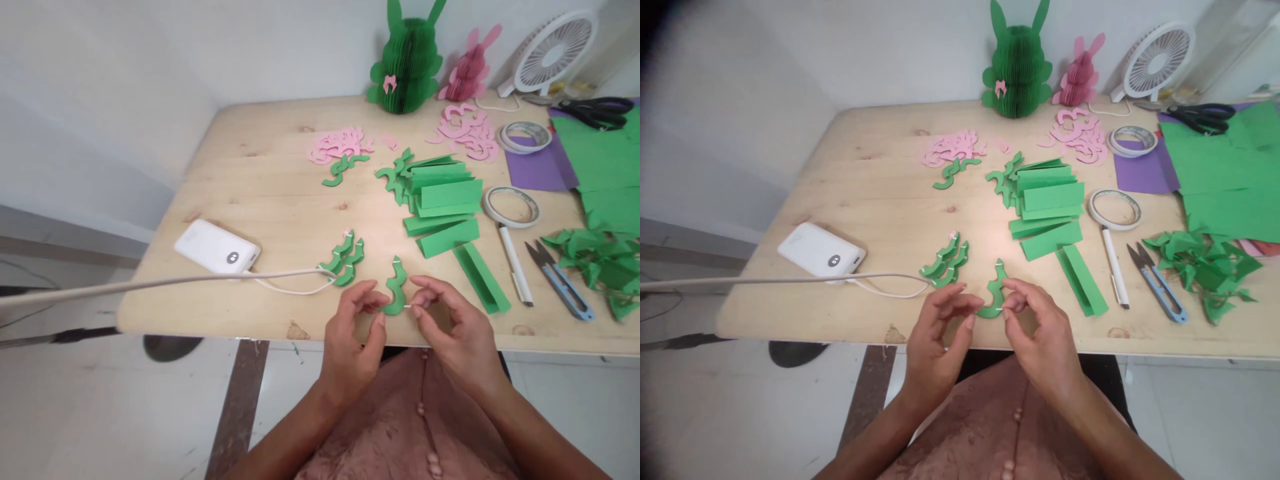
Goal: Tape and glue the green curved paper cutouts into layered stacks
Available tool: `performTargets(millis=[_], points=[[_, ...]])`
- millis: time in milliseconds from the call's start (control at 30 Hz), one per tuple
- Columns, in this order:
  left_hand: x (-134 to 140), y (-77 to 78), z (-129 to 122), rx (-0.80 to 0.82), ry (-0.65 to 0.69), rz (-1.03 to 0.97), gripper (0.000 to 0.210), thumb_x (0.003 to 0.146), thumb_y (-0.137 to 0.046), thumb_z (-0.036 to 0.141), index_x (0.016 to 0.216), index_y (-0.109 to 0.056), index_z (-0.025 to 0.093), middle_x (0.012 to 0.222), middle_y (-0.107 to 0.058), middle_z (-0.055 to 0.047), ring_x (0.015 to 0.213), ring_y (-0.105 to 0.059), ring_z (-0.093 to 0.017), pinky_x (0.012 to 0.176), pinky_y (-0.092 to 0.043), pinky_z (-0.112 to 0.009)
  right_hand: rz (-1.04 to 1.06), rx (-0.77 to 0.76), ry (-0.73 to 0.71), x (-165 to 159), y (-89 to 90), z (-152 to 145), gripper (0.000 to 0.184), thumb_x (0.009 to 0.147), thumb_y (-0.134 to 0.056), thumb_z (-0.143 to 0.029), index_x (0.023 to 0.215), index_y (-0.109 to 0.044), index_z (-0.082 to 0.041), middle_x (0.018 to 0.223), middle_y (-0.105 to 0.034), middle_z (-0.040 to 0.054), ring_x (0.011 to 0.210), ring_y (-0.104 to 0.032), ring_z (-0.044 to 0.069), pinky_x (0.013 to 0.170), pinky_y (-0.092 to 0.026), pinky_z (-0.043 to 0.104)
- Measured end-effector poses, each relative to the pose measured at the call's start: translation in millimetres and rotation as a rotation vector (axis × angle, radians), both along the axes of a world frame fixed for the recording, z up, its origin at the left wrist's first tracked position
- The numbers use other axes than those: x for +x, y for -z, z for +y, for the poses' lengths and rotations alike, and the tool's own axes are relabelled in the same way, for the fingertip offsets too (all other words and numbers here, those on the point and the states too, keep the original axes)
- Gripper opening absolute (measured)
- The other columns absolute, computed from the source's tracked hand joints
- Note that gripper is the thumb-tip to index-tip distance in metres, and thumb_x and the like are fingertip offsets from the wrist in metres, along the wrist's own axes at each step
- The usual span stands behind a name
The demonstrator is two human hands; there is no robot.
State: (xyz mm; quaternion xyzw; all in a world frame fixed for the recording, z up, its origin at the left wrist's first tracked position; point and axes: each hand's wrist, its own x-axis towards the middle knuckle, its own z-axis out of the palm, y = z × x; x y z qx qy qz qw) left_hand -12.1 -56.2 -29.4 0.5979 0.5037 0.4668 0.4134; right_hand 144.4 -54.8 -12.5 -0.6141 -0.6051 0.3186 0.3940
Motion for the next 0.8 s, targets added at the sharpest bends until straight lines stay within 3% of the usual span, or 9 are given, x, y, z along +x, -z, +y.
performTargets(millis=[167, 300, 567, 800], points=[[-5, 4.8, -4, 0.327, 0.101, 0.374, 0.038, 0.081, -0.051, 0.007, 0.117, -0.048, 0.018, 0.105, -0.065, -0.009, 0.100, -0.060, -0.021, 0.087, -0.049, -0.038, 0.037, -0.023, 0.030, 3, 2.7, 3, 0.029, 0.083, -0.056, -0.023, 0.112, -0.060, -0.022, 0.080, -0.062, 0.0001, 0.076, -0.062, 0.014, 0.078, -0.052, 0.029], [-3, 2.7, -4, 0.374, 0.140, 0.498, 0.037, 0.081, -0.048, 0.008, 0.118, -0.048, 0.016, 0.103, -0.066, -0.010, 0.097, -0.058, -0.023, 0.086, -0.044, -0.043, 0.039, -0.034, 0.034, 3, 4.1, 4, 0.028, 0.083, -0.056, -0.025, 0.111, -0.060, -0.022, 0.081, -0.062, 0.0005, 0.076, -0.062, 0.015, 0.078, -0.052, 0.030], [10, -2.2, -10, 0.334, 0.155, 0.518, 0.037, 0.081, -0.046, 0.008, 0.118, -0.049, 0.013, 0.099, -0.067, -0.011, 0.094, -0.057, -0.024, 0.084, -0.042, -0.042, -0.006, -0.046, 0.037, 3, 7.0, 8, 0.028, 0.083, -0.056, -0.027, 0.111, -0.060, -0.022, 0.083, -0.064, 0.0015, 0.076, -0.062, 0.016, 0.078, -0.052, 0.032], [3, 4.6, -7, 0.392, 0.111, 0.435, 0.042, 0.082, -0.047, 0.006, 0.122, -0.046, 0.016, 0.107, -0.065, -0.011, 0.100, -0.056, -0.023, 0.086, -0.046, -0.041, -0.099, -0.046, 0.001, 3, 10.1, 10, 0.030, 0.084, -0.054, -0.025, 0.114, -0.058, -0.022, 0.086, -0.065, 0.0024, 0.081, -0.063, 0.018, 0.082, -0.051, 0.036]])
